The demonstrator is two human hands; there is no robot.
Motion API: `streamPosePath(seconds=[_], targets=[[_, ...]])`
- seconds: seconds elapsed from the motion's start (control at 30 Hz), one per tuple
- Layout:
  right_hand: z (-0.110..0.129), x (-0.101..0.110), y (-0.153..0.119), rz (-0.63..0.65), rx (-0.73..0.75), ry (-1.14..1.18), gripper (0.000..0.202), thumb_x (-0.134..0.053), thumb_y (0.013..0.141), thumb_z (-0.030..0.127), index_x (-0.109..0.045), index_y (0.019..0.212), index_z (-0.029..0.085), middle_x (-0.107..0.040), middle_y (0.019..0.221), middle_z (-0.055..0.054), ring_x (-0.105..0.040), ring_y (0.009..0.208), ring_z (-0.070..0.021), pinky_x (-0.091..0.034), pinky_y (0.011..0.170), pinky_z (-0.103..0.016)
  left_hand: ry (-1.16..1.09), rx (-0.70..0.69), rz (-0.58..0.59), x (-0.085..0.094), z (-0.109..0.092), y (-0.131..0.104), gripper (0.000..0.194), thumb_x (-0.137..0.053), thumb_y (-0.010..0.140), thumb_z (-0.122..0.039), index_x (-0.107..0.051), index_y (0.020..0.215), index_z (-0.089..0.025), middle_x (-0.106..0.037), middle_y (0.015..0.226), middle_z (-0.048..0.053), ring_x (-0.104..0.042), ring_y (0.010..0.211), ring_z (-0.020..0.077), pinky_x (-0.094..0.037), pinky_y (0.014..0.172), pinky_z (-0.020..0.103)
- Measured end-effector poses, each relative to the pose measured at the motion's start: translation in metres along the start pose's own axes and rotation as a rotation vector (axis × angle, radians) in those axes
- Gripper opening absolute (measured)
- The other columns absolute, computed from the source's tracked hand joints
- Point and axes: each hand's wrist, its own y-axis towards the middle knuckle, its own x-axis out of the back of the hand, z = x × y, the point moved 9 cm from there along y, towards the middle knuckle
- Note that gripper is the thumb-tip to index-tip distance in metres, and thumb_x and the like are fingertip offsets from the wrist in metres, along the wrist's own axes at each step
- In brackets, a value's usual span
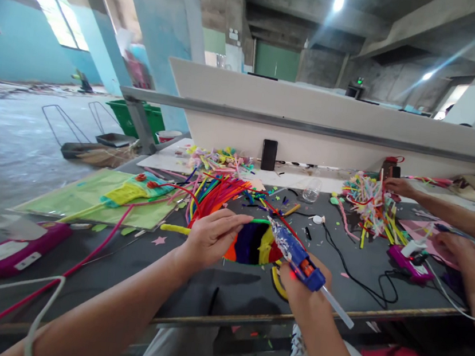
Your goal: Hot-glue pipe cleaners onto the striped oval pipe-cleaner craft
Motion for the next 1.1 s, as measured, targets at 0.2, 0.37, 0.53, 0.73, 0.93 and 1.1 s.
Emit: streamPosePath(seconds=[0.2,0.37,0.53,0.73,0.93,1.1], targets=[[-0.013,-0.004,0.005,0.107,-0.195,-0.025,0.021,-0.053,0.063,0.027,-0.040,0.046,0.023,-0.043,0.043,0.006,-0.043,0.043,-0.0122,-0.033,0.044,-0.026,0.046,-0.017,0.020,-0.004,0.001,-0.002,0.035,-0.048,0.088,-0.006,-0.063,0.117,-0.016,-0.064,0.091,0.007,-0.061,0.081,0.0124,-0.052,0.074,0.023],[-0.007,-0.009,0.003,0.108,-0.210,0.094,0.012,-0.054,0.056,0.026,-0.046,0.047,0.023,-0.046,0.045,0.005,-0.047,0.046,-0.0133,-0.038,0.047,-0.027,0.084,-0.001,0.042,-0.007,0.003,-0.003,0.036,-0.046,0.089,-0.009,-0.062,0.119,-0.019,-0.063,0.091,0.007,-0.061,0.080,0.0129,-0.052,0.073,0.023],[-0.004,-0.019,-0.007,0.087,-0.183,0.140,0.013,-0.054,0.058,0.033,-0.049,0.049,0.024,-0.051,0.048,0.003,-0.050,0.049,-0.0159,-0.040,0.048,-0.028,0.044,0.035,0.040,-0.006,0.002,-0.001,0.035,-0.046,0.089,-0.009,-0.064,0.117,-0.018,-0.064,0.091,0.007,-0.062,0.081,0.0127,-0.052,0.075,0.023],[-0.019,0.006,0.004,-0.038,-0.092,0.152,0.022,-0.058,0.066,0.044,-0.061,0.061,0.022,-0.063,0.058,-0.001,-0.059,0.058,-0.0207,-0.047,0.060,-0.032,-0.245,0.396,-0.151,0.004,0.048,-0.003,0.023,-0.057,0.085,-0.020,-0.072,0.104,-0.018,-0.072,0.088,0.005,-0.066,0.083,0.0157,-0.052,0.078,0.026],[-0.020,0.017,0.013,0.013,-0.067,0.091,0.028,-0.054,0.071,0.046,-0.054,0.055,0.023,-0.057,0.054,0.002,-0.057,0.059,-0.0200,-0.044,0.060,-0.031,-0.456,0.605,-0.199,-0.004,0.076,-0.014,0.026,-0.063,0.081,-0.027,-0.072,0.104,-0.018,-0.073,0.099,0.005,-0.066,0.095,0.0197,-0.050,0.089,0.031],[-0.010,0.012,0.008,0.027,-0.037,0.007,0.023,-0.055,0.071,0.041,-0.059,0.059,0.022,-0.061,0.059,0.000,-0.057,0.059,-0.0192,-0.042,0.058,-0.030,-0.280,0.488,-0.123,-0.004,0.062,-0.008,0.024,-0.059,0.084,-0.023,-0.072,0.103,-0.018,-0.073,0.094,0.006,-0.066,0.088,0.0180,-0.050,0.082,0.029]])
